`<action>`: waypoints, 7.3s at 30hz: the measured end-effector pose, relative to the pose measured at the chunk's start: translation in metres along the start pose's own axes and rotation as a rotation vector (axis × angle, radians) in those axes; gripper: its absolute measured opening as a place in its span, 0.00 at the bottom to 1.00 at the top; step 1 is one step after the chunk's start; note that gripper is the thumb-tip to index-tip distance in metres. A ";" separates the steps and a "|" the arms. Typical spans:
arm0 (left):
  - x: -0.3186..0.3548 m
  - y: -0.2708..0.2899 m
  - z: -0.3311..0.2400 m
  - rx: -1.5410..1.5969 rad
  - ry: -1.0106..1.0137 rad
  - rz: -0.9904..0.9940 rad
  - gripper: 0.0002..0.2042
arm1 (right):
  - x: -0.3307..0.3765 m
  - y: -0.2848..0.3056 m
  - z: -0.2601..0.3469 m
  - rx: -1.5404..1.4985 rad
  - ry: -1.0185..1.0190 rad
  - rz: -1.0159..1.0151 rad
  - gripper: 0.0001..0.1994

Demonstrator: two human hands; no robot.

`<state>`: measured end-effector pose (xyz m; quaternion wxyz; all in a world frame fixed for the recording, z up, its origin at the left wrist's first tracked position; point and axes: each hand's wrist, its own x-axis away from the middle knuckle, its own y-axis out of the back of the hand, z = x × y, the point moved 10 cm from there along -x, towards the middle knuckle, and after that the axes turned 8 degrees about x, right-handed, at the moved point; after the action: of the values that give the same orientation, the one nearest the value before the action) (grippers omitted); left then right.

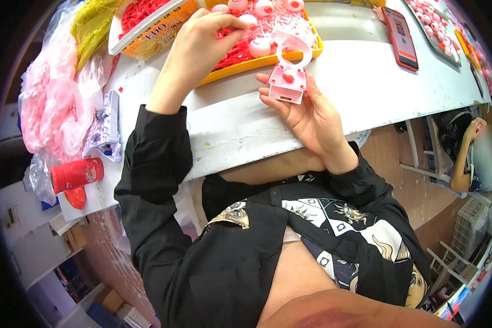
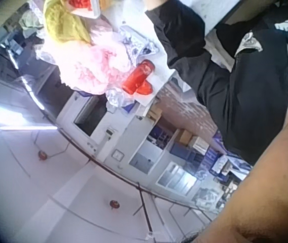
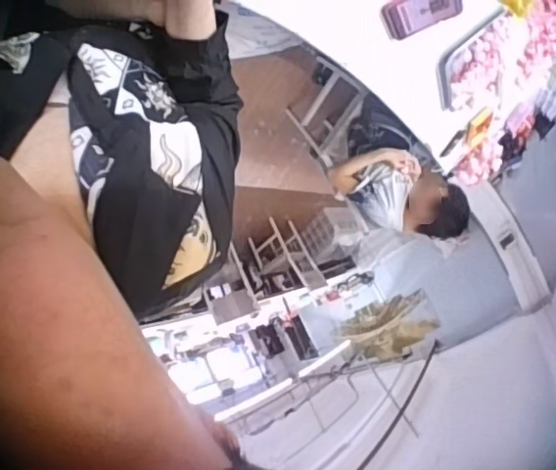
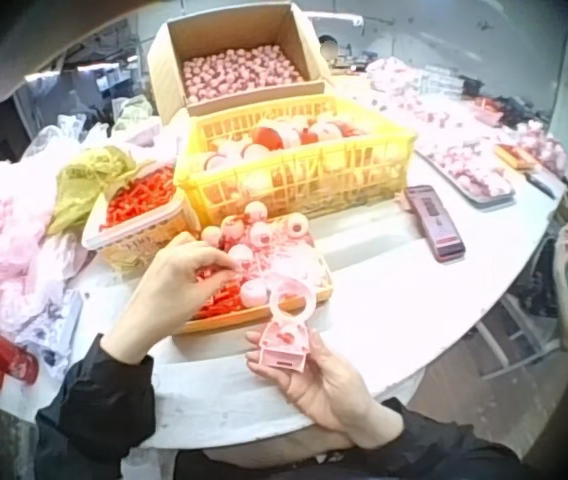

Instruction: The person assembles toy figures by hand, inserting internal components into a base frame and snapping the outer body and head parts together.

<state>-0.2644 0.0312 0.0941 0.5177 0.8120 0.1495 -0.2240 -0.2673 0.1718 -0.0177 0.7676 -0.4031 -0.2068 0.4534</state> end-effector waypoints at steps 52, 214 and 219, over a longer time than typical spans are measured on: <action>0.054 0.003 -0.049 0.921 0.389 -0.338 0.12 | 0.009 -0.013 -0.005 0.235 0.050 0.141 0.26; 0.030 -0.007 0.010 0.822 0.366 -0.277 0.09 | 0.004 -0.003 -0.004 -0.071 -0.038 0.049 0.25; 0.041 -0.019 0.016 1.080 0.572 -0.222 0.09 | 0.005 -0.001 -0.007 -0.128 -0.054 0.059 0.21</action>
<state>-0.2421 0.0252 0.0525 -0.0534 0.9669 0.2313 -0.0939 -0.2597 0.1729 -0.0208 0.7205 -0.4450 -0.2441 0.4725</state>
